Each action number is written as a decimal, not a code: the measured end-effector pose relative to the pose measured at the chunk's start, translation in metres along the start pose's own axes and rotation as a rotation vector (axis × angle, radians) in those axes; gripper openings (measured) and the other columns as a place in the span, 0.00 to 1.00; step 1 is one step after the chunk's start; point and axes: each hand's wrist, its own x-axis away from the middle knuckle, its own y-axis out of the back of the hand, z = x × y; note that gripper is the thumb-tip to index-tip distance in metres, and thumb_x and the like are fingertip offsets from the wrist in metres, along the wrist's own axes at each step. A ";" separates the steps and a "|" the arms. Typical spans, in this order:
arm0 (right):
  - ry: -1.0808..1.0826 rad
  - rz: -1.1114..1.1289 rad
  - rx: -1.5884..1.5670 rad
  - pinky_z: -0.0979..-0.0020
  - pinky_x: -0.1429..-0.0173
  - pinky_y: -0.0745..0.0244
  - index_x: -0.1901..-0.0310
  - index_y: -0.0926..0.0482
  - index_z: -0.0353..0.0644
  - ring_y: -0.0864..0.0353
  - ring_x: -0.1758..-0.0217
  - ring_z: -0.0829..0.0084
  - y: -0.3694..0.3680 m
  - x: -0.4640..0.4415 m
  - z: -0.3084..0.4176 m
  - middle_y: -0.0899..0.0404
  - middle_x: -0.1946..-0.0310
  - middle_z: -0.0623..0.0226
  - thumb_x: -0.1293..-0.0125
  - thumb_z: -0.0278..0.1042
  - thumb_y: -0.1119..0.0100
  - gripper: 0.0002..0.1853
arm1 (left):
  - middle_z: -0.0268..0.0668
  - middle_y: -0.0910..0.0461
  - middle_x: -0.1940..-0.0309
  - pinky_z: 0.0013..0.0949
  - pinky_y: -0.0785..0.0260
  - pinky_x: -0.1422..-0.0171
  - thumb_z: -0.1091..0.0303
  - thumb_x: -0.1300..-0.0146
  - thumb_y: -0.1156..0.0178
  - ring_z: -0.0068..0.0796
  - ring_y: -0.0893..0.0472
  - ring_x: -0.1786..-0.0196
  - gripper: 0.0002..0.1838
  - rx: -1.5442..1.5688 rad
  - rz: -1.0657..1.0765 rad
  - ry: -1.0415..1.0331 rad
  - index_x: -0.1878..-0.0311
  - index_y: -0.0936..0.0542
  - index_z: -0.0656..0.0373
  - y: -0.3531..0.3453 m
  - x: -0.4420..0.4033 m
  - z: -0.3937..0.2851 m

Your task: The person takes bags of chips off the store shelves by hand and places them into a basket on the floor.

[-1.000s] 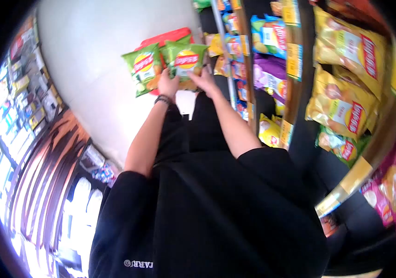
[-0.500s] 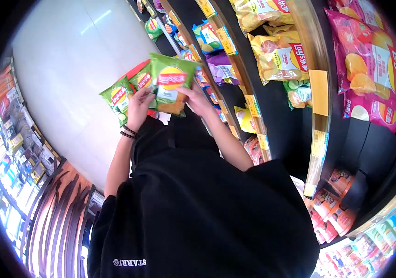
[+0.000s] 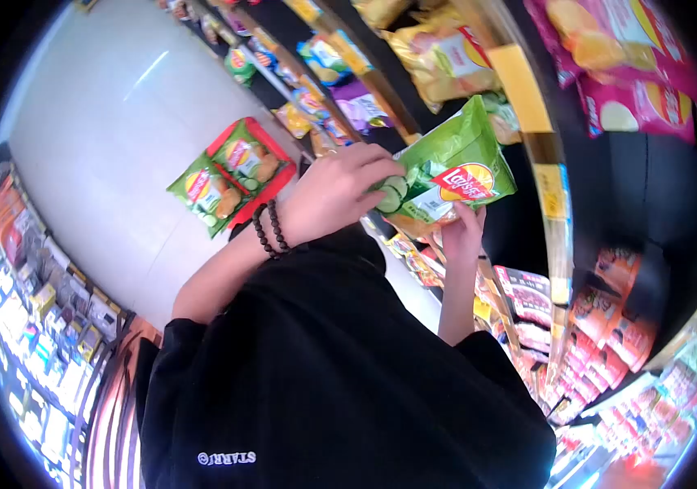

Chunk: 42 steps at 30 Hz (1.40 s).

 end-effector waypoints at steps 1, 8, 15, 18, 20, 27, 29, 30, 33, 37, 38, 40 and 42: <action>0.033 -0.030 -0.004 0.60 0.34 0.33 0.39 0.36 0.38 0.26 0.42 0.66 0.009 -0.002 0.009 0.26 0.47 0.62 0.42 0.21 0.44 0.27 | 0.41 0.23 0.54 0.36 0.26 0.47 0.75 0.48 0.34 0.40 0.22 0.51 0.19 -0.023 0.029 -0.088 0.50 0.22 0.59 -0.007 -0.012 -0.006; 0.231 -0.205 0.027 0.60 0.32 0.38 0.40 0.33 0.39 0.30 0.38 0.66 0.051 -0.036 0.058 0.29 0.42 0.63 0.36 0.32 0.46 0.22 | 0.44 0.35 0.37 0.45 0.34 0.34 0.73 0.46 0.37 0.45 0.34 0.33 0.21 -0.189 0.097 -0.267 0.47 0.24 0.57 -0.084 -0.069 -0.020; 0.363 0.016 0.006 0.59 0.32 0.36 0.37 0.30 0.44 0.30 0.35 0.66 0.101 -0.117 0.047 0.29 0.38 0.64 0.30 0.50 0.49 0.25 | 0.51 0.39 0.35 0.46 0.37 0.32 0.71 0.48 0.37 0.48 0.38 0.30 0.27 -0.376 0.006 -0.168 0.42 0.27 0.54 -0.135 -0.115 0.007; 0.372 0.093 -0.056 0.59 0.32 0.36 0.38 0.29 0.43 0.30 0.35 0.65 0.109 -0.149 0.039 0.29 0.38 0.63 0.30 0.49 0.49 0.25 | 0.49 0.38 0.34 0.45 0.40 0.30 0.71 0.50 0.37 0.46 0.39 0.29 0.29 -0.419 -0.048 -0.103 0.41 0.27 0.52 -0.143 -0.120 0.015; 0.361 0.057 -0.107 0.61 0.33 0.36 0.38 0.30 0.42 0.29 0.37 0.66 0.092 -0.149 0.043 0.28 0.39 0.63 0.30 0.48 0.49 0.25 | 0.48 0.39 0.33 0.45 0.40 0.30 0.70 0.49 0.37 0.46 0.39 0.28 0.28 -0.424 -0.078 -0.088 0.41 0.27 0.52 -0.141 -0.120 0.017; 0.408 -0.231 0.283 0.65 0.35 0.35 0.39 0.31 0.40 0.30 0.38 0.70 0.067 -0.123 0.036 0.28 0.43 0.64 0.31 0.38 0.44 0.22 | 0.47 0.35 0.35 0.44 0.35 0.33 0.69 0.47 0.37 0.45 0.32 0.34 0.29 -0.385 -0.056 -0.076 0.39 0.28 0.55 -0.128 -0.094 0.026; 0.398 -0.377 0.168 0.66 0.38 0.33 0.39 0.32 0.38 0.28 0.41 0.69 0.061 -0.123 0.035 0.27 0.44 0.62 0.31 0.37 0.44 0.22 | 0.46 0.33 0.37 0.44 0.33 0.36 0.69 0.45 0.38 0.45 0.28 0.38 0.28 -0.250 0.009 -0.060 0.39 0.29 0.55 -0.113 -0.076 0.027; 0.471 -0.413 0.202 0.66 0.40 0.32 0.40 0.33 0.36 0.27 0.44 0.68 0.047 -0.115 0.040 0.27 0.45 0.60 0.31 0.36 0.45 0.22 | 0.43 0.30 0.40 0.44 0.29 0.40 0.69 0.43 0.38 0.45 0.24 0.44 0.27 -0.208 0.022 -0.045 0.39 0.29 0.55 -0.101 -0.064 0.027; 0.713 -0.691 0.160 0.64 0.49 0.27 0.51 0.30 0.31 0.24 0.56 0.67 0.053 -0.114 0.039 0.25 0.57 0.57 0.30 0.35 0.48 0.15 | 0.44 0.23 0.50 0.43 0.27 0.45 0.70 0.43 0.39 0.45 0.22 0.47 0.24 -0.068 0.049 0.142 0.42 0.28 0.57 -0.075 -0.020 0.057; 0.691 -0.361 0.131 0.77 0.70 0.38 0.70 0.28 0.35 0.37 0.79 0.77 0.010 -0.075 0.046 0.33 0.82 0.70 0.38 0.28 0.50 0.06 | 0.47 0.20 0.56 0.45 0.27 0.48 0.71 0.43 0.44 0.47 0.20 0.52 0.19 -0.282 0.023 0.542 0.46 0.25 0.59 -0.053 0.070 0.123; 0.655 -0.355 0.190 0.77 0.70 0.39 0.71 0.28 0.36 0.37 0.80 0.77 -0.015 -0.067 0.040 0.34 0.84 0.71 0.38 0.28 0.51 0.06 | 0.47 0.20 0.56 0.46 0.27 0.48 0.71 0.44 0.45 0.48 0.20 0.53 0.19 -0.374 0.048 0.575 0.47 0.25 0.59 -0.052 0.100 0.148; 0.513 -0.247 0.290 0.76 0.70 0.38 0.71 0.28 0.36 0.35 0.80 0.77 -0.055 -0.057 0.014 0.33 0.84 0.71 0.37 0.29 0.52 0.07 | 0.49 0.20 0.58 0.47 0.27 0.49 0.70 0.43 0.44 0.49 0.19 0.55 0.17 -0.476 0.123 0.730 0.50 0.25 0.59 -0.048 0.158 0.194; 0.391 -0.025 0.617 0.75 0.66 0.32 0.64 0.25 0.35 0.27 0.73 0.77 -0.084 -0.046 -0.018 0.26 0.75 0.69 0.33 0.29 0.53 0.08 | 0.50 0.21 0.56 0.48 0.27 0.48 0.64 0.44 0.41 0.49 0.20 0.52 0.19 -0.363 -0.034 0.993 0.48 0.26 0.58 -0.051 0.226 0.241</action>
